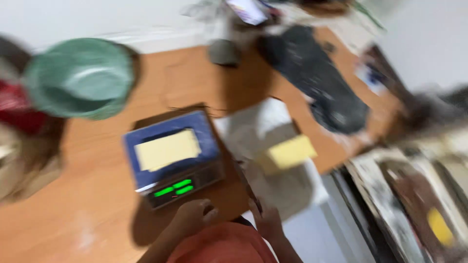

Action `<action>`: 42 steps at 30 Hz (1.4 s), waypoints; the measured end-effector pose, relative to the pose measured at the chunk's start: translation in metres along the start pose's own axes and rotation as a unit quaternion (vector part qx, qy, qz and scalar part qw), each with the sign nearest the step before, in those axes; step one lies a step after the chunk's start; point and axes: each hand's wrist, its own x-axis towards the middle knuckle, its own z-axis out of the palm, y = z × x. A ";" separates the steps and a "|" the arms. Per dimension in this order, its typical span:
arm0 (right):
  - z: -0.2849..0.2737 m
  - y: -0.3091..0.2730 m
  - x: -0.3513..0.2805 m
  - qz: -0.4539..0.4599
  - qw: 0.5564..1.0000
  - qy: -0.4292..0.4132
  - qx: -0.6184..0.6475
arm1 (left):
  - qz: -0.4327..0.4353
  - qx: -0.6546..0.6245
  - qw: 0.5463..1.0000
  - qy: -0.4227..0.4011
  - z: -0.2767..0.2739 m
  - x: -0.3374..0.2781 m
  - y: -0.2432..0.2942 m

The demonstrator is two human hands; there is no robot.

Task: The person is cutting a large block of butter into slices and weighing them on a scale.

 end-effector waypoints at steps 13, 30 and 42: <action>-0.092 0.039 -0.040 0.090 0.984 0.128 0.086 | 0.104 -0.027 0.994 0.037 0.049 0.120 0.117; -0.118 0.098 0.011 0.003 0.984 0.079 0.158 | 0.014 -0.060 0.994 0.093 0.089 0.147 0.131; -0.110 0.106 0.043 -0.110 0.988 0.077 -0.075 | 0.136 0.078 0.987 -0.032 0.150 0.126 0.087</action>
